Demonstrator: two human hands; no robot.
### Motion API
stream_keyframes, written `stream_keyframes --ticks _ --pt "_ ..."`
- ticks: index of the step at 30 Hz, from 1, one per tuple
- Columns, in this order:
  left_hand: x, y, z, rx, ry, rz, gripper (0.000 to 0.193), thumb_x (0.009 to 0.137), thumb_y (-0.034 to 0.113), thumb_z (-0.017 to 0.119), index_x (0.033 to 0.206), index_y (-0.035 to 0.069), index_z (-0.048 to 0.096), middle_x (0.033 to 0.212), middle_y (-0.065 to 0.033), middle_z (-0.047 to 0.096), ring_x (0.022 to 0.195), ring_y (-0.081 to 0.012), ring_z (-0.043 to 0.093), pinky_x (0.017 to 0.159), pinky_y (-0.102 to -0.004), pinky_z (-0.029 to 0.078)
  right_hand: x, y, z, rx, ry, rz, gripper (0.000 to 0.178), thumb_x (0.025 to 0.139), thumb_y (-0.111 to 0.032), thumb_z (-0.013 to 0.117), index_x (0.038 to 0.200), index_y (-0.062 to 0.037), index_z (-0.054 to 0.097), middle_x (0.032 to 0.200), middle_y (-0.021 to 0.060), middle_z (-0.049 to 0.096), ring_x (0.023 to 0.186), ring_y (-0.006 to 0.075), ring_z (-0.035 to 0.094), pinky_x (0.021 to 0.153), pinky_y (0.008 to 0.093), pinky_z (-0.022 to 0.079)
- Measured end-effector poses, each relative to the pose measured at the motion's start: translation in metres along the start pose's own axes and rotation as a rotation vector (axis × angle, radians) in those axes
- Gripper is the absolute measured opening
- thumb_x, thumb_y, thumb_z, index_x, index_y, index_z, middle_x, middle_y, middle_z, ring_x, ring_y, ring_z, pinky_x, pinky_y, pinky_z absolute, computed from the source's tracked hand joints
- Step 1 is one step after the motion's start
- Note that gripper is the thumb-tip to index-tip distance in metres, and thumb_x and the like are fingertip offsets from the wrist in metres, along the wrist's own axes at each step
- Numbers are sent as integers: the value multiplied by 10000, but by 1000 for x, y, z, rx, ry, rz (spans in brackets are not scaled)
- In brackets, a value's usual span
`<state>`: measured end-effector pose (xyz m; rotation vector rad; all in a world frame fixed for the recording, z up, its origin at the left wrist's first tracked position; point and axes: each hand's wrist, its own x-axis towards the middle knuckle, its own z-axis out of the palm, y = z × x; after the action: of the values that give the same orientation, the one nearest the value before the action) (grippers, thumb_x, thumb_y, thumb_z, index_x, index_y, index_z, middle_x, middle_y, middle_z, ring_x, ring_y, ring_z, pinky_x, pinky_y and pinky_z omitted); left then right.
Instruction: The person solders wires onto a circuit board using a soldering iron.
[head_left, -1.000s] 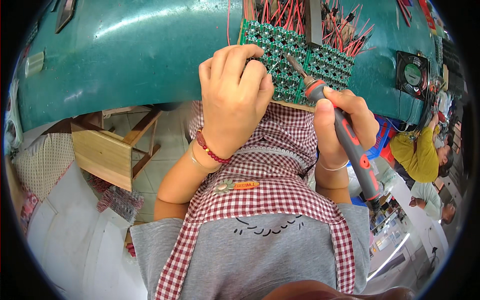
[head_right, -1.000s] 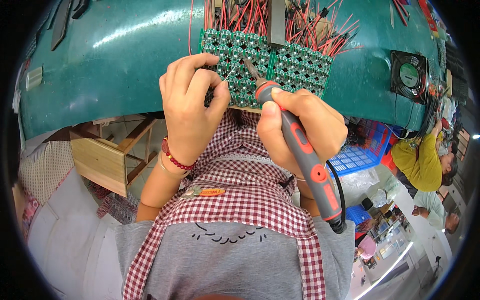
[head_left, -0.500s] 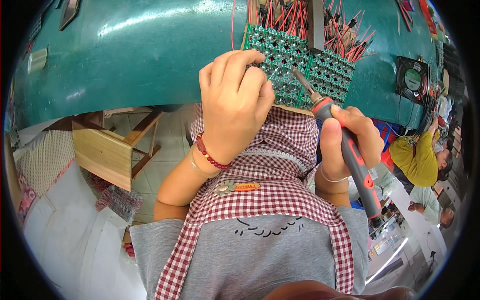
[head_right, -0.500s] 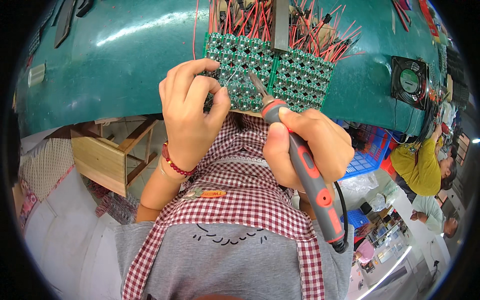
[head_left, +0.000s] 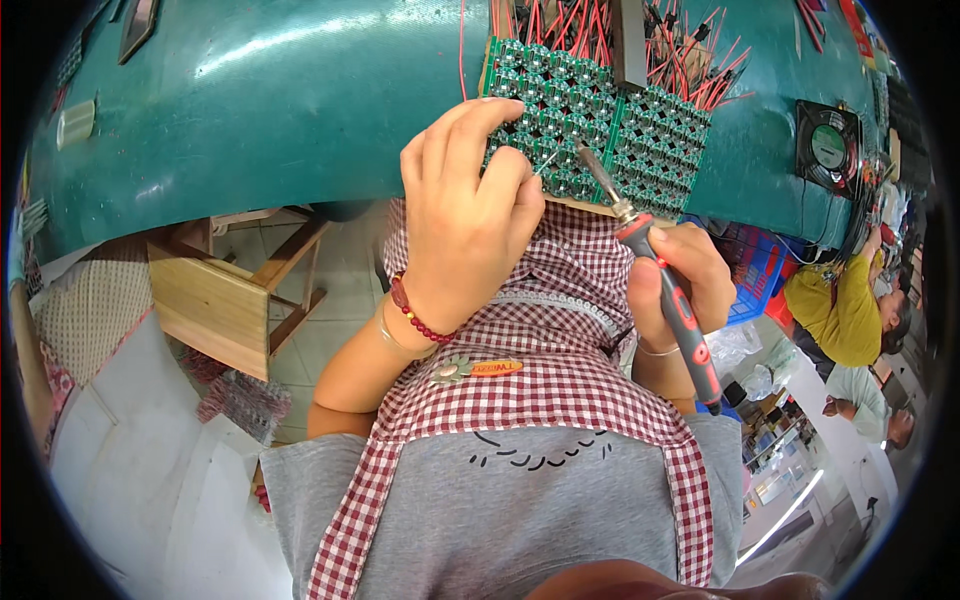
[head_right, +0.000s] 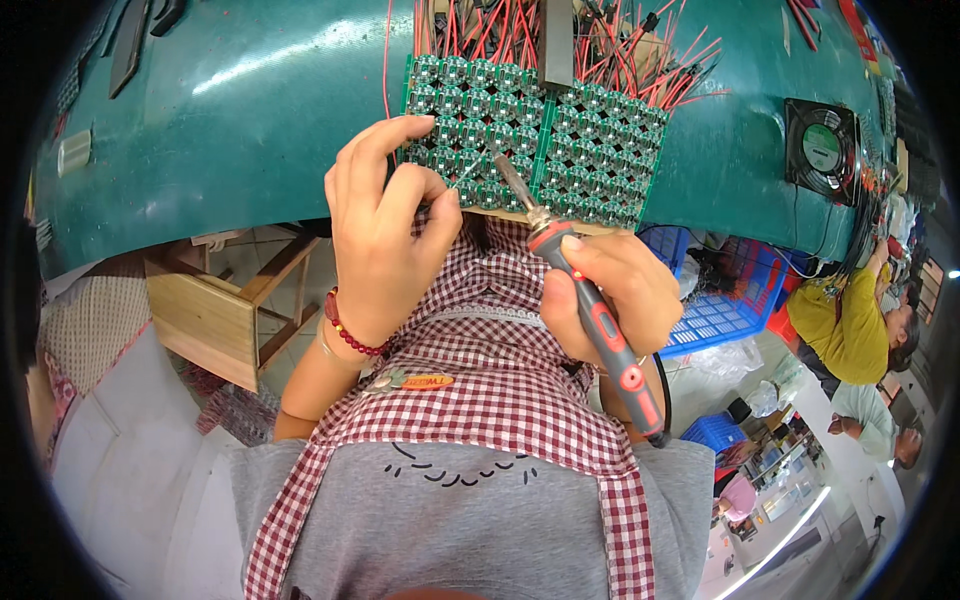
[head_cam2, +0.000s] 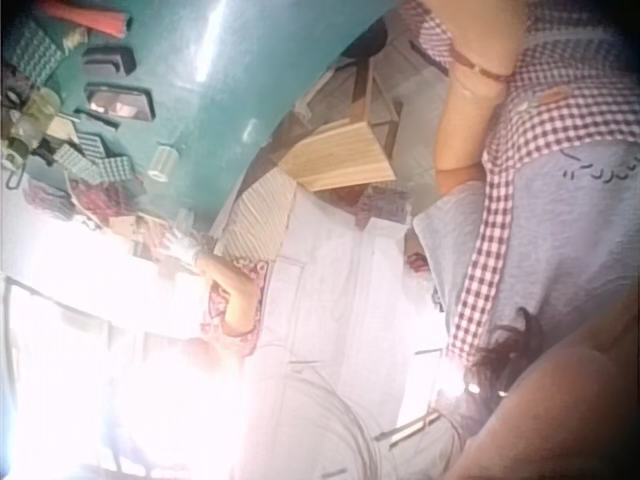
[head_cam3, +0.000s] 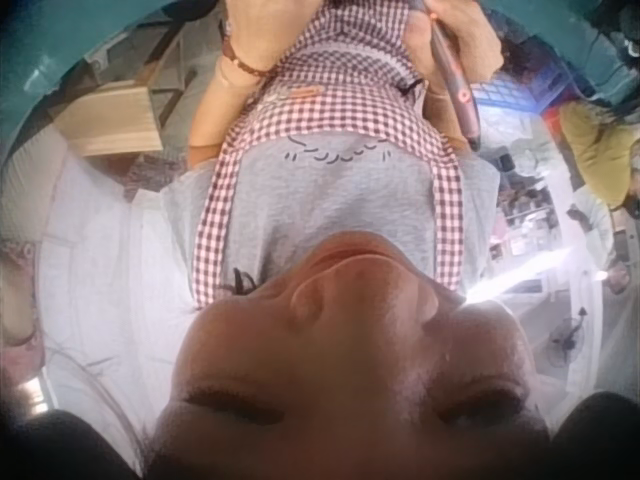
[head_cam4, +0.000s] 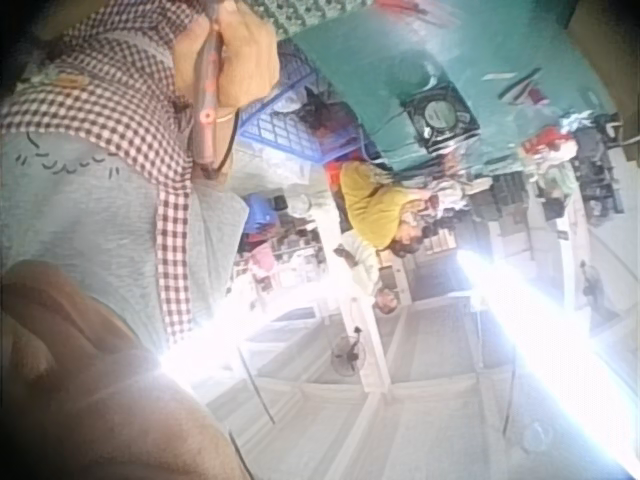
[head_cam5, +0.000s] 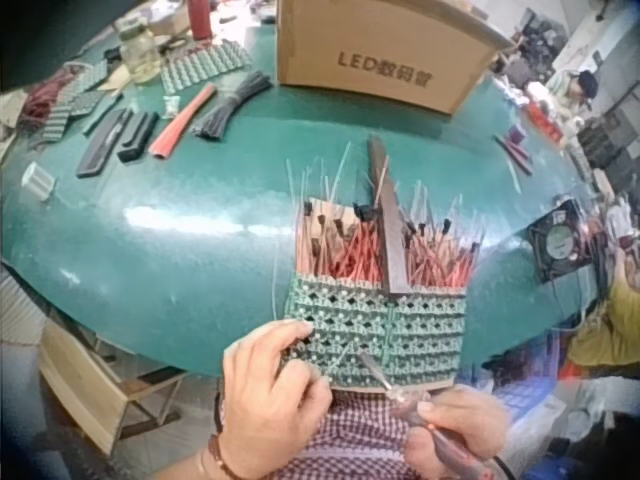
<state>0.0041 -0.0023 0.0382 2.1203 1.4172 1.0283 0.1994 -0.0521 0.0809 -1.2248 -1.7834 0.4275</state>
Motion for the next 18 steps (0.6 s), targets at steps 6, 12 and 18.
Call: stream_keyframes --ticks 6,12,18 --pt "1 0 -1 16 3 -10 158 709 11 713 775 55 576 1248 -106 605 1143 -310 562 932 -416 412 -1 5 3 -56 -66 -59 282 730 10 733 994 36 637 798 194 701 673 292 709 594 331 564" --pt "1 -3 2 7 17 -8 158 709 9 713 790 59 587 1232 -100 607 1131 -307 560 917 -411 418 -4 6 8 -95 -75 -64 270 741 13 746 995 23 657 801 166 691 674 275 697 581 321 555" --pt "4 -4 5 8 18 3 162 703 7 713 798 60 592 1211 -94 610 1123 -310 559 908 -415 427 -7 -7 12 -179 -78 -52 282 732 28 762 1001 33 676 813 149 674 641 244 654 550 304 530"
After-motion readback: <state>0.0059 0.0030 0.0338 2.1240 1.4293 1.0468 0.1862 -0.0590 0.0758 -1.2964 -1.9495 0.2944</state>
